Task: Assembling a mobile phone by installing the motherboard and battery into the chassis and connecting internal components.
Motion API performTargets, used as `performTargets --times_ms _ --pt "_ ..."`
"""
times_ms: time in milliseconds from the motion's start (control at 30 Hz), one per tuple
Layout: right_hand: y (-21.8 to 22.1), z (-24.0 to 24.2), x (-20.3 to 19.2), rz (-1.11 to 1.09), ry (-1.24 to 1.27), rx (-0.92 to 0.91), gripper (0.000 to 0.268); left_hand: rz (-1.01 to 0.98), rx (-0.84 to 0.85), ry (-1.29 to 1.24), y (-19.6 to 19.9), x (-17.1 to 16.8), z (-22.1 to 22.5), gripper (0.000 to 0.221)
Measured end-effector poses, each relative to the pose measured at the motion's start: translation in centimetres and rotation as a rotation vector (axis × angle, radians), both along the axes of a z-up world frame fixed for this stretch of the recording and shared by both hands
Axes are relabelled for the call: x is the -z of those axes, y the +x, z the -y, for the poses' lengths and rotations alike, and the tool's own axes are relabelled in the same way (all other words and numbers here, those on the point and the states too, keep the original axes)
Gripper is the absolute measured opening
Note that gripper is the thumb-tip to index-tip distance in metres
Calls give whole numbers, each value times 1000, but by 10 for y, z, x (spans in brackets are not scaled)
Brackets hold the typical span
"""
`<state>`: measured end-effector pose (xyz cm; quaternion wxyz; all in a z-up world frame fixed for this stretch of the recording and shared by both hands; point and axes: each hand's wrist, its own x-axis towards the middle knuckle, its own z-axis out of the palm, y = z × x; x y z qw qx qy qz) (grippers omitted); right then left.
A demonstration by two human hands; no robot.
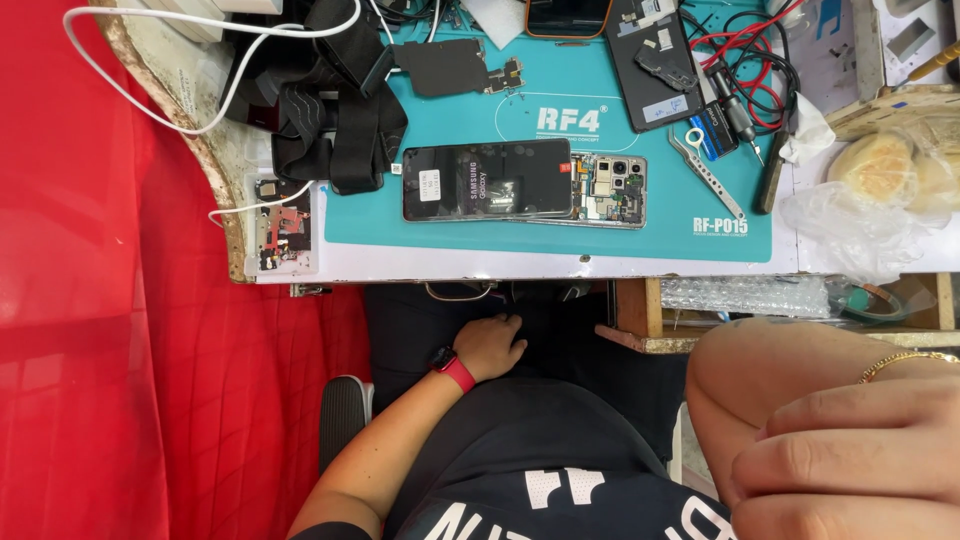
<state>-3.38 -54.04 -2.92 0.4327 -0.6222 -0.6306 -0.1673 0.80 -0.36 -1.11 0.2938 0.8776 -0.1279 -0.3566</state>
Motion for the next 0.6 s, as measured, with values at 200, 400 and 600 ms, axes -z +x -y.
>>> performTargets --times_ms 200,400,600 --pt "46 -94 28 7 48 36 26 -6 5 20 -2 10 1 59" --pt "84 -241 -62 5 89 52 27 -7 13 18 -2 8 -1 61" --pt "92 -343 -198 26 138 81 28 35 22 24 -6 23 1 61"
